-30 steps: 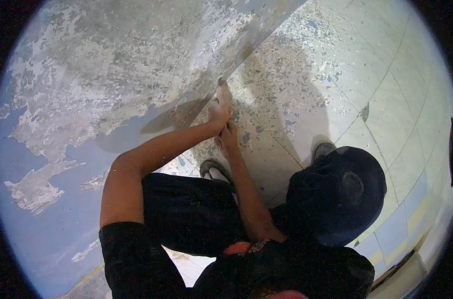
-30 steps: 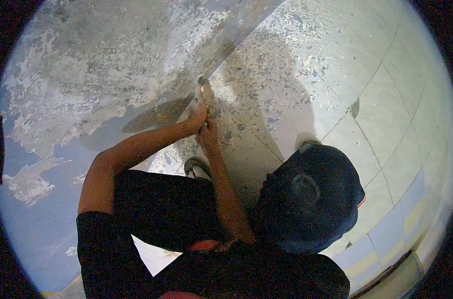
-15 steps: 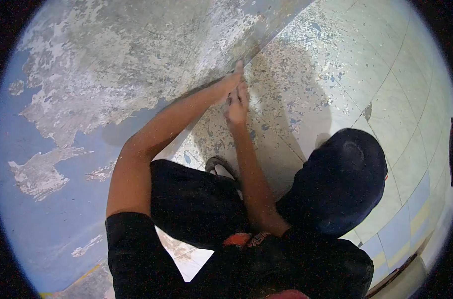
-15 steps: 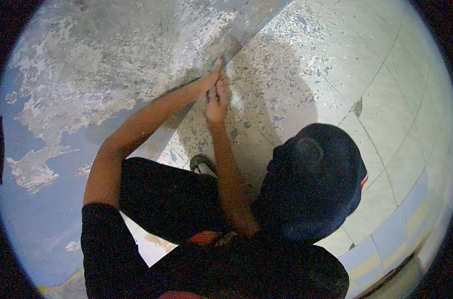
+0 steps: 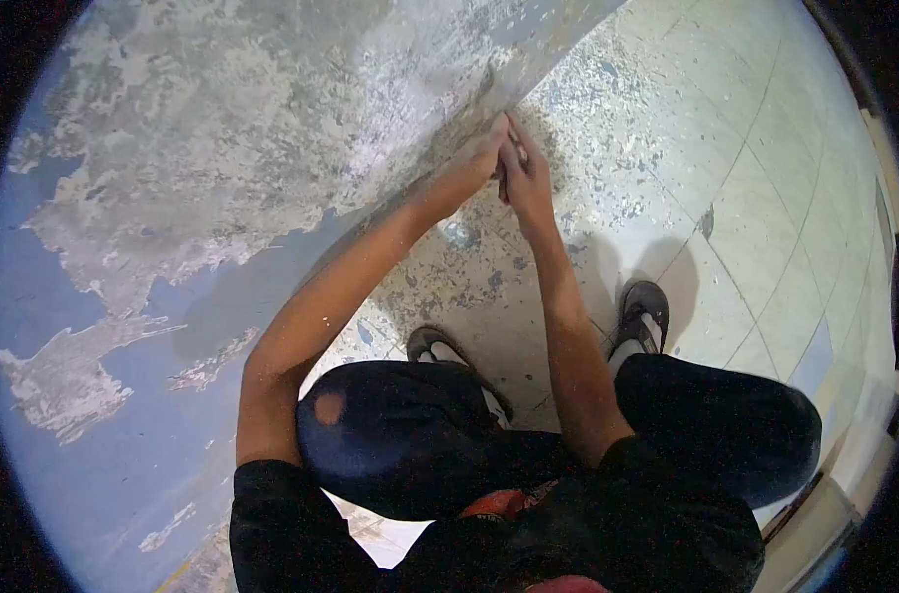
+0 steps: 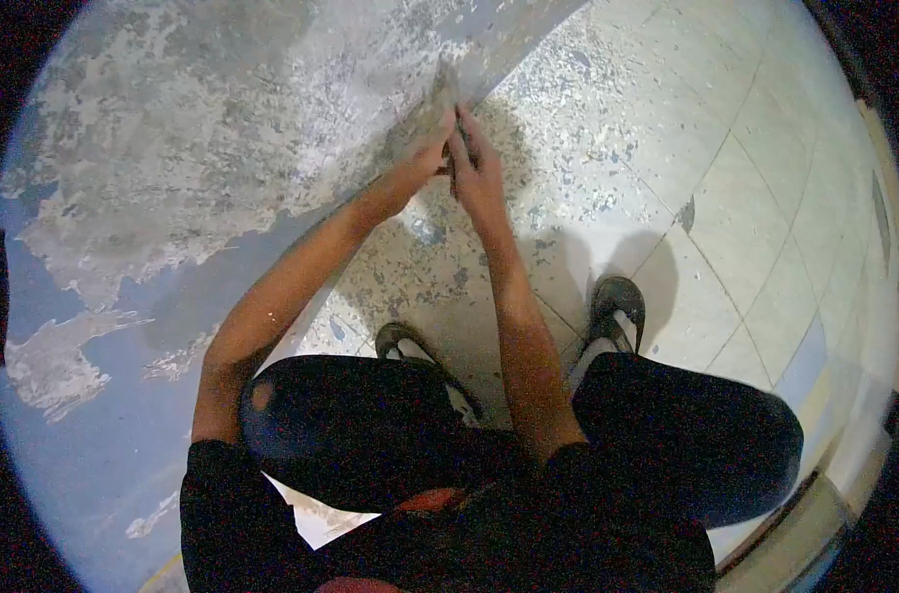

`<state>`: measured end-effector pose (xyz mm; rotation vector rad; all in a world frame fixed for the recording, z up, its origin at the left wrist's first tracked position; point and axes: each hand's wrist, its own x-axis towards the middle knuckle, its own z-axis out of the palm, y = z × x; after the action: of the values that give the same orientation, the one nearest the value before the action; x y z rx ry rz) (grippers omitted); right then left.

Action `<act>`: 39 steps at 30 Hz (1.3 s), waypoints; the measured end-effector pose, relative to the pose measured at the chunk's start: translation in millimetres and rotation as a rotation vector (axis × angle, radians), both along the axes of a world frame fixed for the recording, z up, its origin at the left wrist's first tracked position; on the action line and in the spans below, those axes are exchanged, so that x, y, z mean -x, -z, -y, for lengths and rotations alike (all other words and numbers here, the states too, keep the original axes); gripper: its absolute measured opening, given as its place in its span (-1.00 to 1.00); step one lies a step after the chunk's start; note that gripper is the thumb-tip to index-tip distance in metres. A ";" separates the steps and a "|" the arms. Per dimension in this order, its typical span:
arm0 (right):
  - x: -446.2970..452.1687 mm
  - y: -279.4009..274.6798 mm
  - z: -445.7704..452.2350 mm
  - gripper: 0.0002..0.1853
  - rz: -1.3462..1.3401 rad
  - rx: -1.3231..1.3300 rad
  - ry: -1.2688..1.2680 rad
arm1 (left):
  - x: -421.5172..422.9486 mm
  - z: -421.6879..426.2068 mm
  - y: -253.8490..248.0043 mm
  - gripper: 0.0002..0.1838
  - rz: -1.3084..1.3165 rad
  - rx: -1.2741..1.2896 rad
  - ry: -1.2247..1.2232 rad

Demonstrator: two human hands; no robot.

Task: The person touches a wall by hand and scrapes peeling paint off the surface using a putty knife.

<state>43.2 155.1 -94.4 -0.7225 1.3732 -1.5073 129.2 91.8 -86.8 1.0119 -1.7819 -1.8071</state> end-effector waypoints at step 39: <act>-125.6 114.4 -35.2 -0.60 0.130 -0.011 0.202 | -57.2 -29.6 89.0 -0.50 0.220 -0.451 -0.449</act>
<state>168.8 190.2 -208.8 -0.4807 1.3864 -1.6717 186.5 121.5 -175.8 1.6845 -1.1322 -1.8836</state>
